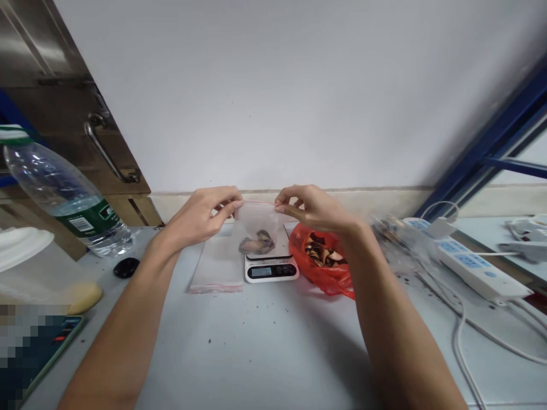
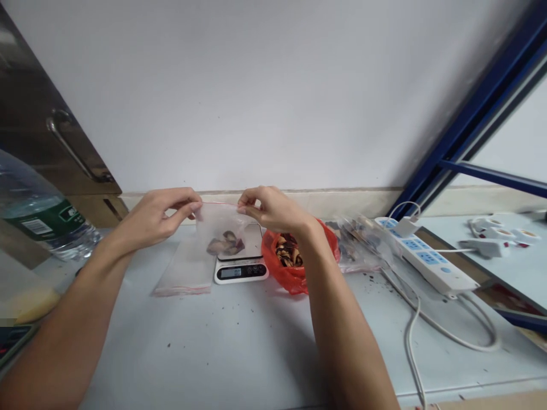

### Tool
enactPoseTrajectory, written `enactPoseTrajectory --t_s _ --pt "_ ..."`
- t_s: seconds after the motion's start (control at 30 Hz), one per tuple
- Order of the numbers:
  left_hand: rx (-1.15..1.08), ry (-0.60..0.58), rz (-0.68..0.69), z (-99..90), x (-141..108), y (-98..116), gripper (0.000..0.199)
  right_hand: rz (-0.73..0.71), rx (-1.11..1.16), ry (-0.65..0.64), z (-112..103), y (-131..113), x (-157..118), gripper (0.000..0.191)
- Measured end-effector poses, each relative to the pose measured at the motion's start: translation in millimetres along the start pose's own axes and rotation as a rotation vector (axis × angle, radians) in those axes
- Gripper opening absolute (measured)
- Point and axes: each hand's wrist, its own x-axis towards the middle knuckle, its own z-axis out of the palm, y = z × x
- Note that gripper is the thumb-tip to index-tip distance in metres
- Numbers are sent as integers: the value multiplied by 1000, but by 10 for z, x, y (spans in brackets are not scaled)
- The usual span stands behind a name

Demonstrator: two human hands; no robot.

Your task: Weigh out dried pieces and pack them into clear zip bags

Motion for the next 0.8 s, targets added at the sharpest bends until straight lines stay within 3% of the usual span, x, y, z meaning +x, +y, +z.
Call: enactPoseTrajectory --t_s 0.5,0.67,0.8 --pt "110 0 -46 -67 59 145 31 253 -252 122 -96 -113 -49 43" --pt "158 35 23 -98 191 213 30 294 -307 190 -245 -101 -155 48" --pt "199 52 181 -84 466 331 31 315 -316 212 -519 -101 -330 34"
